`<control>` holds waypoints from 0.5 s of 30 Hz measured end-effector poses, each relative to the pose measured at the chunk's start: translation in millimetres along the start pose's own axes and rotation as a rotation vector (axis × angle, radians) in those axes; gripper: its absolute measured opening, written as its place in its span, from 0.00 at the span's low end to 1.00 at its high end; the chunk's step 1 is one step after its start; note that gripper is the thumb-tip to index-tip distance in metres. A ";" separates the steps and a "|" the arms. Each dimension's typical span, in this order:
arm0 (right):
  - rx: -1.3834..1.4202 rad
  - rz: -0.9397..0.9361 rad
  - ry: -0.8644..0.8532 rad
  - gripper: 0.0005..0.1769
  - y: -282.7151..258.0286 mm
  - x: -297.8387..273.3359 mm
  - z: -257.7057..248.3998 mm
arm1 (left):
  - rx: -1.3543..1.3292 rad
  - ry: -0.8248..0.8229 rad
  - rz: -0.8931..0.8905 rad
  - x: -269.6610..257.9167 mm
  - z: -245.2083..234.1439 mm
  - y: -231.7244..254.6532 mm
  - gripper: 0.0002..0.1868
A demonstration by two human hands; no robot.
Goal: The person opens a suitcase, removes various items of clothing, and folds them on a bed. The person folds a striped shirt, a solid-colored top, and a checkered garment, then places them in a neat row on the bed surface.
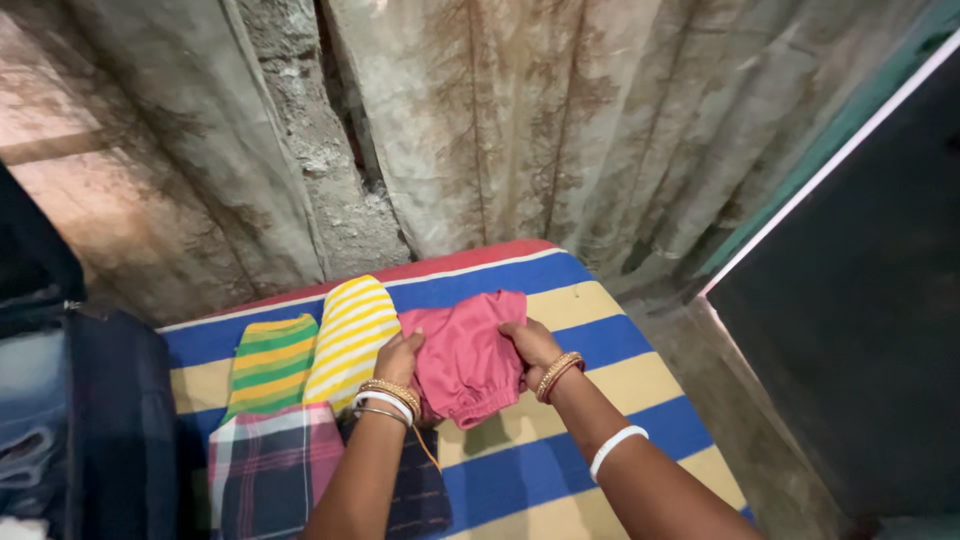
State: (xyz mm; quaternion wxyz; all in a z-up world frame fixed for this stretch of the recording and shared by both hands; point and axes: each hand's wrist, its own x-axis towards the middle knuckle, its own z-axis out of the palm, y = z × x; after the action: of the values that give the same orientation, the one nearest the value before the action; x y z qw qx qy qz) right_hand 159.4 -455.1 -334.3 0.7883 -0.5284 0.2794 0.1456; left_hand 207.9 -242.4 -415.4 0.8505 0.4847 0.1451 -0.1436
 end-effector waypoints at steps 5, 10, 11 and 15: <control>0.006 -0.013 -0.030 0.20 -0.8 51.7 0.1 | 0.299 0.076 0.064 86.7 -39.4 -39.1 0.15; -0.056 -0.146 -0.017 0.23 -1.8 122.5 6.7 | 0.658 0.211 0.361 109.6 -25.2 -1.0 0.25; -0.073 -0.202 -0.020 0.24 0.3 132.6 10.0 | 0.767 0.248 0.452 102.5 -13.7 12.7 0.29; -1.001 -0.857 0.384 0.39 20.5 134.5 30.9 | 1.345 0.265 0.623 34.0 31.3 38.4 0.38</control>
State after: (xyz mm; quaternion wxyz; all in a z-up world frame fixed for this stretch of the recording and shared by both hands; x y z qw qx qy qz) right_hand 265.3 -427.5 -420.9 0.3738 -0.9095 0.0797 -0.1637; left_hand 257.2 -254.3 -383.1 0.3477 0.9315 -0.0165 0.1057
